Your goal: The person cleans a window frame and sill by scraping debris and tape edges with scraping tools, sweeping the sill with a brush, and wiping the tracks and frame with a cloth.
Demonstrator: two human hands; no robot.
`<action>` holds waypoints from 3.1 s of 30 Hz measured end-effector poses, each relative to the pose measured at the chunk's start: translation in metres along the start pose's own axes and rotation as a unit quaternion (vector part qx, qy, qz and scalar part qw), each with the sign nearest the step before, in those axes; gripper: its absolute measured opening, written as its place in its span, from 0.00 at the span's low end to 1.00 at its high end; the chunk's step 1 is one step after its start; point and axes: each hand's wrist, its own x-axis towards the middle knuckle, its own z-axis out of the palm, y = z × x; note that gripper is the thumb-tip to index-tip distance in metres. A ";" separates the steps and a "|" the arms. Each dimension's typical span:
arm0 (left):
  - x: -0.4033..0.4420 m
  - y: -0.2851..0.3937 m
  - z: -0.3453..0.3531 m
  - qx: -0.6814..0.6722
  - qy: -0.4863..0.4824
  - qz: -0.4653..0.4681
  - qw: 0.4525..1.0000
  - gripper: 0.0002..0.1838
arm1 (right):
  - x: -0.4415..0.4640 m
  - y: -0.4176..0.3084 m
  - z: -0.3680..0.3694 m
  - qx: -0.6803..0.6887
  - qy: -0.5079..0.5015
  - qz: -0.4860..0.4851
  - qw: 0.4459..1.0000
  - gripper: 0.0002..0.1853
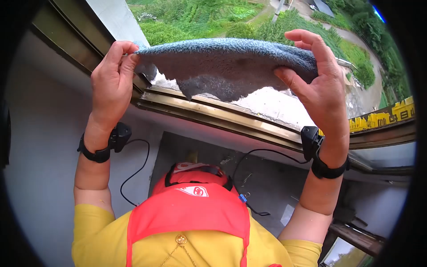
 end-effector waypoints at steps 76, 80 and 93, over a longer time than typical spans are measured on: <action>-0.062 -0.053 0.026 0.181 -0.245 0.051 0.951 0.09 | -0.047 0.036 0.109 0.114 -0.160 0.139 0.971 0.12; -0.064 -0.050 0.013 0.205 -0.274 0.084 0.936 0.05 | -0.051 0.037 0.106 0.067 -0.204 0.092 0.972 0.11; -0.079 -0.048 0.023 0.090 -0.296 0.010 0.951 0.17 | -0.037 0.007 0.113 -0.050 -0.429 0.036 0.901 0.28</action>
